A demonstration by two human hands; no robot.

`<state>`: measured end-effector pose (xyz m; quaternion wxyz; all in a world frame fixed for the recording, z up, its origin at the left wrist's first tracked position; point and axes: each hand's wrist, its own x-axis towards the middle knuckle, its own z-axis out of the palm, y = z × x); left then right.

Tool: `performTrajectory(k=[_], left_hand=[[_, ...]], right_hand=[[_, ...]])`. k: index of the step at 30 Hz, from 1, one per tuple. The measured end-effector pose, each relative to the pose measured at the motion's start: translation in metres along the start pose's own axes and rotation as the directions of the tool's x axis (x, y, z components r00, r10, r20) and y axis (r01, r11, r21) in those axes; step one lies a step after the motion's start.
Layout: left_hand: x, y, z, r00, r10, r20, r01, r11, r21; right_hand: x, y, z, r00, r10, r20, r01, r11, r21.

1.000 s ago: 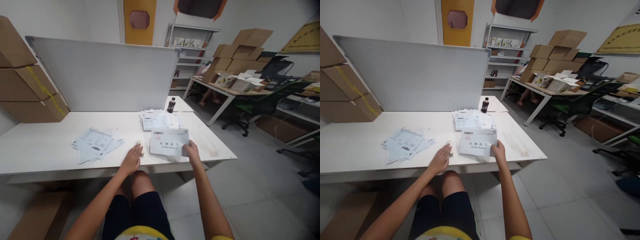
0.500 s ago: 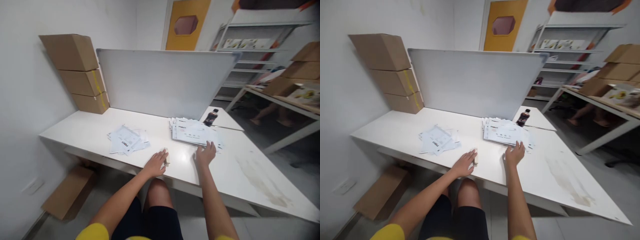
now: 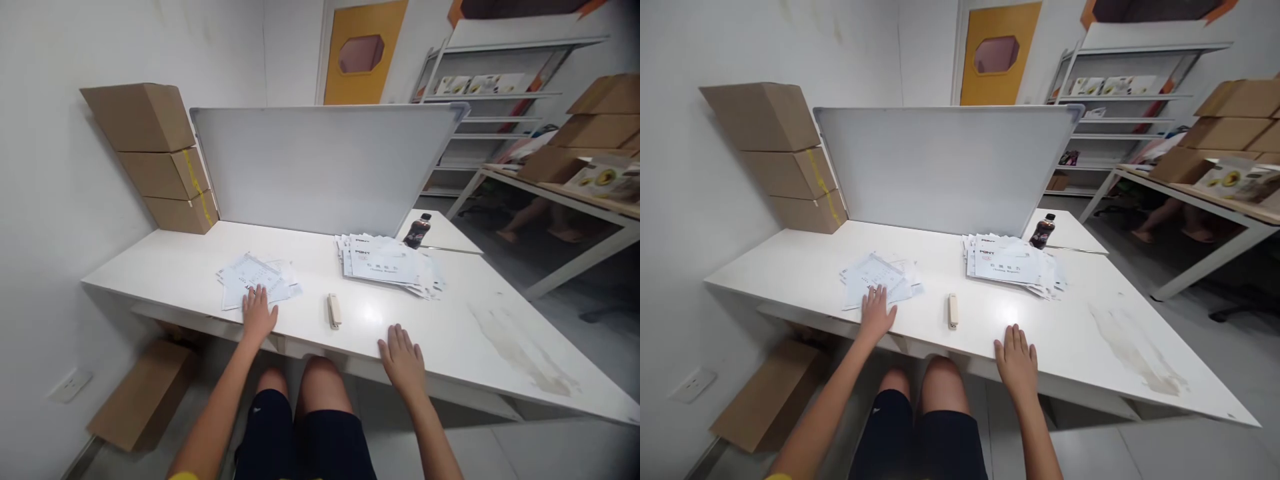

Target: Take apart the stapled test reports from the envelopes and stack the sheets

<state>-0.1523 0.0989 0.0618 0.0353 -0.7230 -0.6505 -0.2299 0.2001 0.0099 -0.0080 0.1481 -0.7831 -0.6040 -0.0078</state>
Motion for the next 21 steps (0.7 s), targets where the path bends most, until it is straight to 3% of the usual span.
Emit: performTrajectory(k=[3, 7, 10, 13, 15, 17, 19, 21], left_hand=[[-0.03, -0.035, -0.008, 0.98, 0.186, 0.067, -0.19, 0.98, 0.055], [-0.069, -0.052, -0.018, 0.935, 0.353, -0.02, -0.353, 0.936, 0.003], [-0.079, -0.048, -0.029, 0.934, 0.306, -0.182, -0.335, 0.929, -0.159], [-0.085, -0.035, -0.042, 0.938, 0.203, -0.282, -0.301, 0.88, -0.367], [-0.094, -0.027, -0.051, 0.946, 0.121, -0.301, -0.266, 0.82, -0.507], [-0.105, -0.02, -0.059, 0.957, -0.024, -0.289, -0.183, 0.724, -0.665], [-0.115, -0.016, -0.065, 0.962, -0.192, -0.195, -0.055, 0.562, -0.825], [-0.122, -0.017, -0.071, 0.966, -0.257, -0.021, 0.078, 0.37, -0.926]], right_hand=[[-0.008, -0.002, 0.004, 0.999, 0.003, -0.038, -0.003, 1.0, -0.007], [-0.003, -0.006, 0.0, 0.998, 0.015, -0.063, -0.013, 0.999, 0.035], [-0.001, -0.006, -0.008, 0.993, 0.029, -0.115, -0.01, 0.987, 0.162], [-0.018, -0.016, -0.016, 0.973, 0.106, -0.206, -0.004, 0.897, 0.442], [-0.043, -0.034, -0.017, 0.951, 0.24, -0.194, -0.047, 0.735, 0.676], [-0.074, -0.063, -0.013, 0.937, 0.35, 0.004, -0.188, 0.495, 0.848], [-0.103, -0.097, -0.01, 0.925, 0.233, 0.301, -0.348, 0.199, 0.916], [-0.122, -0.125, -0.013, 0.882, 0.039, 0.47, -0.465, -0.093, 0.88]])
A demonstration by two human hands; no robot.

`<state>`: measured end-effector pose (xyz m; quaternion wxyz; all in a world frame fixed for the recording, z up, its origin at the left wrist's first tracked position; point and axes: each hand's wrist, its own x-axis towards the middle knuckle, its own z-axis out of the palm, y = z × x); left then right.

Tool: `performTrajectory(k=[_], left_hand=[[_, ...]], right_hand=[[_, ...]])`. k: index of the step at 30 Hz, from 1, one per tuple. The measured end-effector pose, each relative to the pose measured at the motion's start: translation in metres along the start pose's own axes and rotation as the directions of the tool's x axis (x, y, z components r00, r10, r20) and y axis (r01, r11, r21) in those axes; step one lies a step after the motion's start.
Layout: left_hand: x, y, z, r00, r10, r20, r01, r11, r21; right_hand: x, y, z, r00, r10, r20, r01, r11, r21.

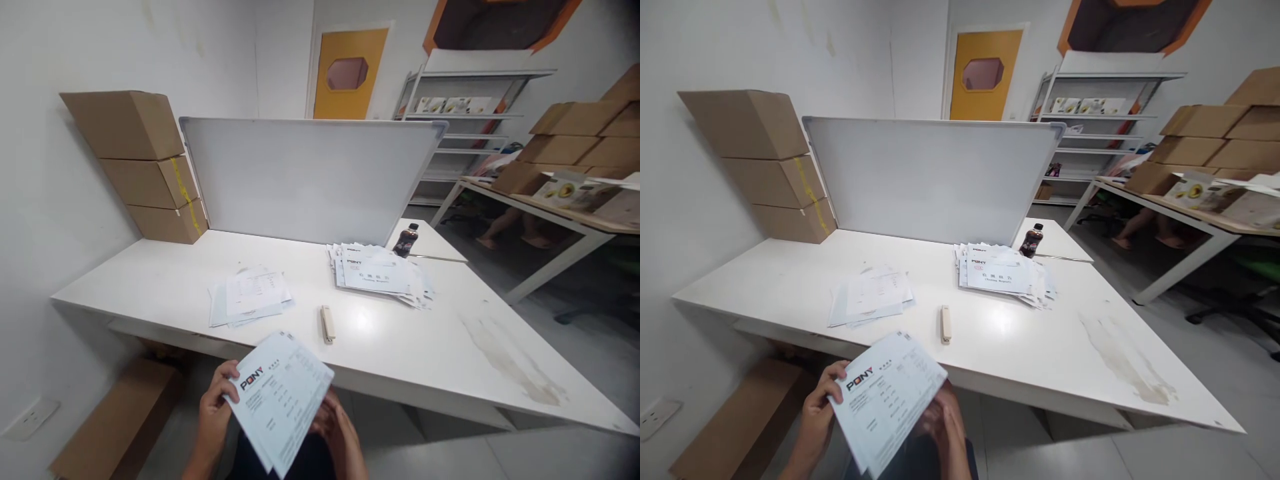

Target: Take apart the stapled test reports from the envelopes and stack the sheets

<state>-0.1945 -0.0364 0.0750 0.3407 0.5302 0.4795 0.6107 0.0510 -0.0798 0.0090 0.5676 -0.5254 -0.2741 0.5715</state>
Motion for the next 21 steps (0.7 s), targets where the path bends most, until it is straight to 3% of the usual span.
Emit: performTrajectory(k=[2, 4, 7, 9, 12, 14, 18, 21], left_hand=[[-0.002, 0.004, -0.006, 0.988, -0.119, 0.103, 0.131, 0.985, -0.11], [-0.001, 0.007, -0.011, 0.964, -0.163, 0.211, 0.197, 0.968, -0.156], [0.002, 0.011, -0.014, 0.945, -0.177, 0.275, 0.235, 0.952, -0.194], [0.003, 0.014, -0.01, 0.95, -0.192, 0.247, 0.249, 0.941, -0.228], [0.0, 0.019, 0.007, 0.95, -0.293, 0.111, 0.313, 0.908, -0.278], [-0.005, 0.019, 0.02, 0.918, -0.395, 0.042, 0.386, 0.861, -0.331], [-0.018, 0.006, 0.039, 0.858, -0.502, 0.105, 0.503, 0.785, -0.361], [-0.011, -0.008, 0.048, 0.886, -0.454, 0.097, 0.464, 0.862, -0.203]], right_hand=[[-0.009, -0.005, 0.014, 0.985, 0.07, 0.155, -0.103, 0.97, 0.22], [-0.011, -0.02, 0.013, 0.959, 0.106, 0.261, -0.189, 0.93, 0.314], [-0.007, -0.043, -0.005, 0.913, 0.213, 0.349, -0.295, 0.934, 0.2], [-0.004, -0.05, -0.014, 0.9, 0.264, 0.346, -0.31, 0.947, 0.084], [0.001, -0.048, -0.014, 0.936, 0.217, 0.275, -0.239, 0.97, 0.048], [0.002, -0.043, -0.009, 0.971, 0.157, 0.179, -0.174, 0.981, 0.084], [0.002, -0.037, -0.004, 0.996, 0.073, -0.045, -0.069, 0.994, 0.082], [0.007, -0.046, -0.009, 0.989, -0.054, -0.139, 0.054, 0.999, -0.009]])
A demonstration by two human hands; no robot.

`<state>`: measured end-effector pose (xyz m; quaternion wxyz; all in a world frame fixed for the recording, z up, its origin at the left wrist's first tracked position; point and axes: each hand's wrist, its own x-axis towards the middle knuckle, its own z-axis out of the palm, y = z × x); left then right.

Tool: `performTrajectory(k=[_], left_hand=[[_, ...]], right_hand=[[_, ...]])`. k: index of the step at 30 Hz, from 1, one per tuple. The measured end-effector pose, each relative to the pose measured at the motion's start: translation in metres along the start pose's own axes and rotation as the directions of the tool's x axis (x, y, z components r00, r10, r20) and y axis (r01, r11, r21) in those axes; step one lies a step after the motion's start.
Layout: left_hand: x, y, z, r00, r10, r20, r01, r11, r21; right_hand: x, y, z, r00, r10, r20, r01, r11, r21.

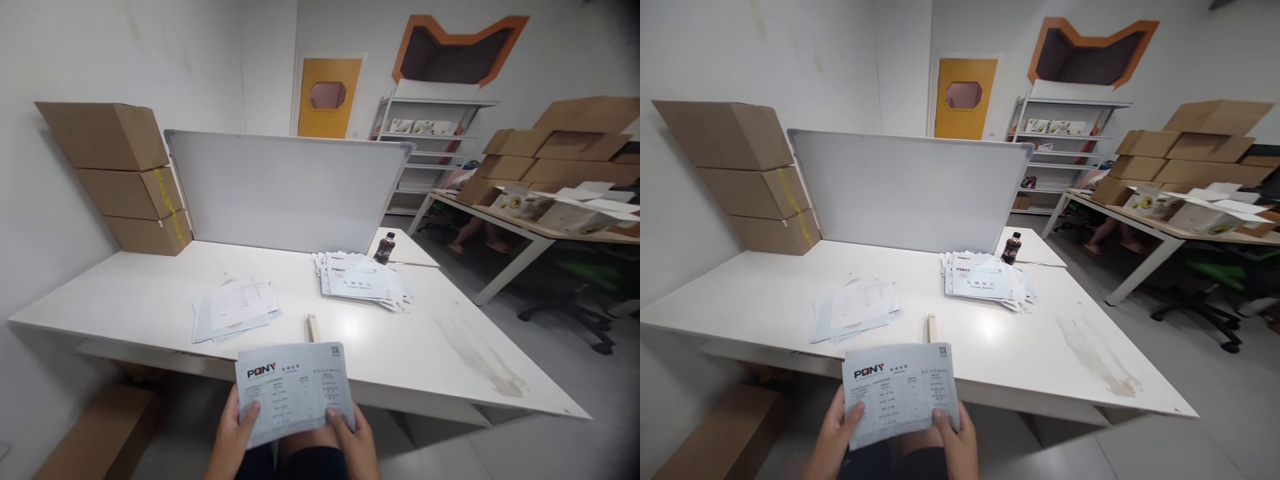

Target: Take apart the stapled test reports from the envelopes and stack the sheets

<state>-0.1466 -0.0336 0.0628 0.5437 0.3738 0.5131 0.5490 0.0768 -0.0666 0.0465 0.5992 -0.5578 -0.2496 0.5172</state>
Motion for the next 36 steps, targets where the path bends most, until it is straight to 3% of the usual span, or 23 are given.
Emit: performTrajectory(k=[4, 7, 11, 14, 18, 21, 24, 27, 31, 36], left_hand=[[0.042, 0.006, 0.016, 0.981, 0.19, -0.032, -0.179, 0.961, 0.209], [0.075, 0.014, 0.037, 0.949, 0.309, 0.057, -0.311, 0.902, 0.299], [0.099, 0.011, 0.057, 0.908, 0.32, 0.269, -0.407, 0.825, 0.392], [0.1, 0.002, 0.057, 0.915, 0.319, 0.248, -0.4, 0.802, 0.443], [0.079, -0.015, 0.046, 0.941, 0.315, 0.127, -0.339, 0.86, 0.381], [0.047, -0.032, 0.037, 0.976, 0.21, 0.058, -0.218, 0.942, 0.254], [0.012, -0.048, 0.034, 0.996, 0.043, 0.072, -0.052, 0.99, 0.135], [-0.01, -0.059, 0.04, 0.99, -0.075, 0.121, 0.06, 0.99, 0.124], [-0.012, -0.061, 0.059, 0.959, -0.134, 0.25, 0.09, 0.98, 0.179], [0.002, -0.05, 0.086, 0.831, -0.295, 0.471, 0.264, 0.955, 0.132]], right_hand=[[0.026, -0.026, -0.007, 0.965, -0.262, 0.013, 0.261, 0.956, -0.135], [0.058, -0.038, -0.01, 0.906, -0.419, 0.052, 0.416, 0.865, -0.281], [0.095, -0.033, -0.01, 0.89, -0.448, 0.088, 0.453, 0.842, -0.293], [0.103, -0.026, -0.01, 0.892, -0.443, 0.095, 0.45, 0.845, -0.289], [0.087, -0.021, -0.019, 0.905, -0.413, 0.099, 0.424, 0.874, -0.236], [0.065, -0.009, -0.034, 0.94, -0.326, 0.103, 0.34, 0.923, -0.182], [0.041, 0.009, -0.053, 0.972, -0.231, 0.031, 0.233, 0.956, -0.18], [0.021, 0.02, -0.07, 0.98, -0.193, -0.055, 0.179, 0.964, -0.195], [0.012, 0.012, -0.085, 0.97, -0.208, -0.129, 0.175, 0.957, -0.231], [0.029, -0.01, -0.1, 0.942, -0.263, -0.209, 0.173, 0.913, -0.37]])
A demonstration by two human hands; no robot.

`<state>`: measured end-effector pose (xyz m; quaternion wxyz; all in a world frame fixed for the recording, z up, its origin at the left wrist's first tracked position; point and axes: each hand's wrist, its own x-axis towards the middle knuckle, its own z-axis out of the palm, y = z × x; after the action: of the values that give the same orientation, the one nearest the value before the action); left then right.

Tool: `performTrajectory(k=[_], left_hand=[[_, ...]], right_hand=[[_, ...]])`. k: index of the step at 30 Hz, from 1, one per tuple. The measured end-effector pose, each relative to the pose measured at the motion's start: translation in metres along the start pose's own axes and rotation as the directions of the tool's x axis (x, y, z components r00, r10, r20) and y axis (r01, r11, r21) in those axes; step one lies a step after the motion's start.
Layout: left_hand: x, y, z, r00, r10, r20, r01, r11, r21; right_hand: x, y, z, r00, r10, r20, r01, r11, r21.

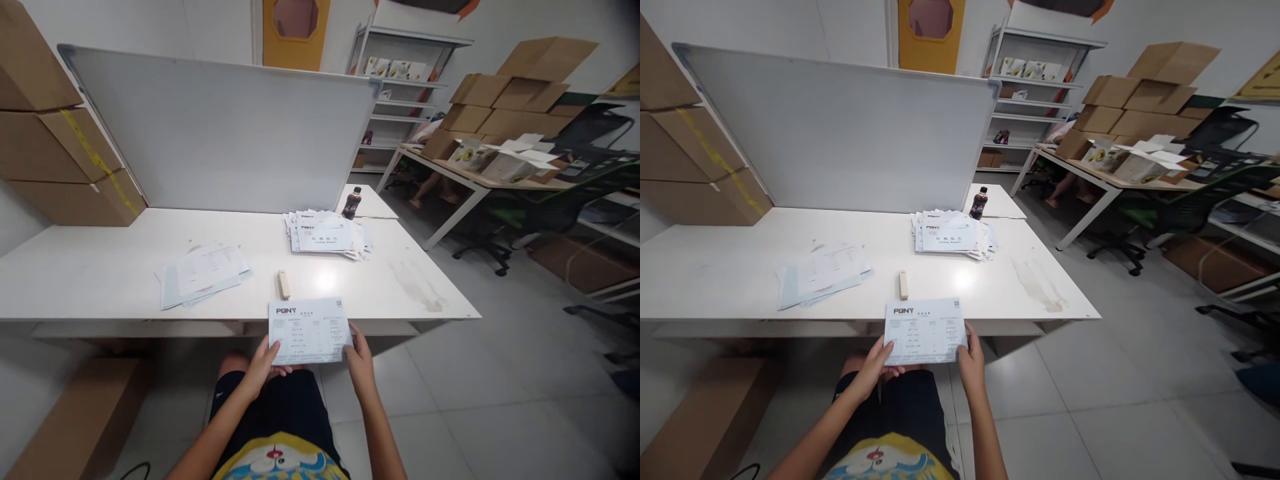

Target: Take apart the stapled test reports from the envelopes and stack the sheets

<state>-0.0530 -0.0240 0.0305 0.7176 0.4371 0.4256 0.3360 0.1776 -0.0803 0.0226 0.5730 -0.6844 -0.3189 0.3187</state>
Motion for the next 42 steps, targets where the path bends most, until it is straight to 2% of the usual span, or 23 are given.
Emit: performTrajectory(k=[2, 4, 5, 7, 8, 10, 13, 15, 17, 19, 22, 25, 27, 31, 34, 37, 40, 42], left_hand=[[0.008, 0.004, 0.004, 0.999, -0.033, 0.026, 0.035, 0.998, -0.055], [0.016, 0.005, 0.007, 0.999, -0.048, 0.024, 0.05, 0.995, -0.085], [0.019, 0.006, 0.009, 0.998, -0.055, 0.017, 0.056, 0.994, -0.094], [0.024, 0.007, 0.014, 0.998, -0.07, -0.001, 0.069, 0.993, -0.099], [0.026, 0.008, 0.016, 0.997, -0.076, -0.011, 0.075, 0.992, -0.101], [0.029, 0.01, 0.022, 0.996, -0.082, -0.03, 0.078, 0.991, -0.111], [0.032, 0.013, 0.028, 0.996, -0.077, -0.052, 0.069, 0.988, -0.138], [0.033, 0.013, 0.03, 0.994, -0.085, -0.063, 0.075, 0.986, -0.147], [0.034, 0.012, 0.03, 0.992, -0.101, -0.079, 0.089, 0.985, -0.149], [0.035, 0.011, 0.029, 0.988, -0.117, -0.096, 0.102, 0.983, -0.151], [0.036, 0.009, 0.028, 0.987, -0.117, -0.109, 0.099, 0.983, -0.157], [0.036, 0.008, 0.028, 0.988, -0.098, -0.117, 0.079, 0.985, -0.153], [0.036, 0.009, 0.029, 0.988, -0.096, -0.121, 0.079, 0.987, -0.137], [0.034, 0.014, 0.032, 0.986, -0.05, -0.156, 0.034, 0.994, -0.1], [0.027, 0.025, 0.032, 0.979, 0.054, -0.195, -0.067, 0.996, -0.062], [0.01, 0.043, 0.026, 0.962, 0.157, -0.222, -0.161, 0.987, 0.002], [-0.016, 0.062, 0.011, 0.909, 0.219, -0.356, -0.22, 0.975, 0.038], [-0.034, 0.073, 0.001, 0.866, 0.22, -0.45, -0.241, 0.97, 0.011]], right_hand=[[0.01, -0.005, -0.004, 0.999, -0.025, -0.034, 0.021, 0.994, -0.108], [0.016, -0.013, -0.005, 0.986, -0.144, -0.08, 0.116, 0.954, -0.277], [0.017, -0.019, -0.004, 0.966, -0.238, -0.101, 0.185, 0.909, -0.374], [0.016, -0.035, 0.006, 0.889, -0.447, -0.098, 0.337, 0.785, -0.519], [0.014, -0.044, 0.013, 0.847, -0.529, -0.058, 0.418, 0.728, -0.544], [0.014, -0.059, 0.034, 0.774, -0.624, 0.105, 0.582, 0.639, -0.503], [0.021, -0.073, 0.072, 0.666, -0.643, 0.377, 0.742, 0.521, -0.423], [0.03, -0.076, 0.095, 0.624, -0.613, 0.484, 0.78, 0.45, -0.435], [0.039, -0.074, 0.111, 0.623, -0.572, 0.534, 0.781, 0.41, -0.471], [0.044, -0.072, 0.122, 0.647, -0.543, 0.535, 0.76, 0.4, -0.513], [0.044, -0.069, 0.13, 0.685, -0.53, 0.5, 0.72, 0.39, -0.574], [0.042, -0.069, 0.134, 0.698, -0.508, 0.504, 0.701, 0.343, -0.626], [0.043, -0.071, 0.131, 0.683, -0.491, 0.541, 0.717, 0.305, -0.627], [0.048, -0.075, 0.122, 0.614, -0.476, 0.63, 0.783, 0.269, -0.56], [0.047, -0.079, 0.117, 0.608, -0.472, 0.639, 0.791, 0.29, -0.539], [0.037, -0.089, 0.111, 0.625, -0.501, 0.599, 0.78, 0.361, -0.511], [0.012, -0.103, 0.096, 0.635, -0.564, 0.528, 0.773, 0.47, -0.426], [-0.011, -0.111, 0.083, 0.59, -0.604, 0.536, 0.804, 0.498, -0.324]])
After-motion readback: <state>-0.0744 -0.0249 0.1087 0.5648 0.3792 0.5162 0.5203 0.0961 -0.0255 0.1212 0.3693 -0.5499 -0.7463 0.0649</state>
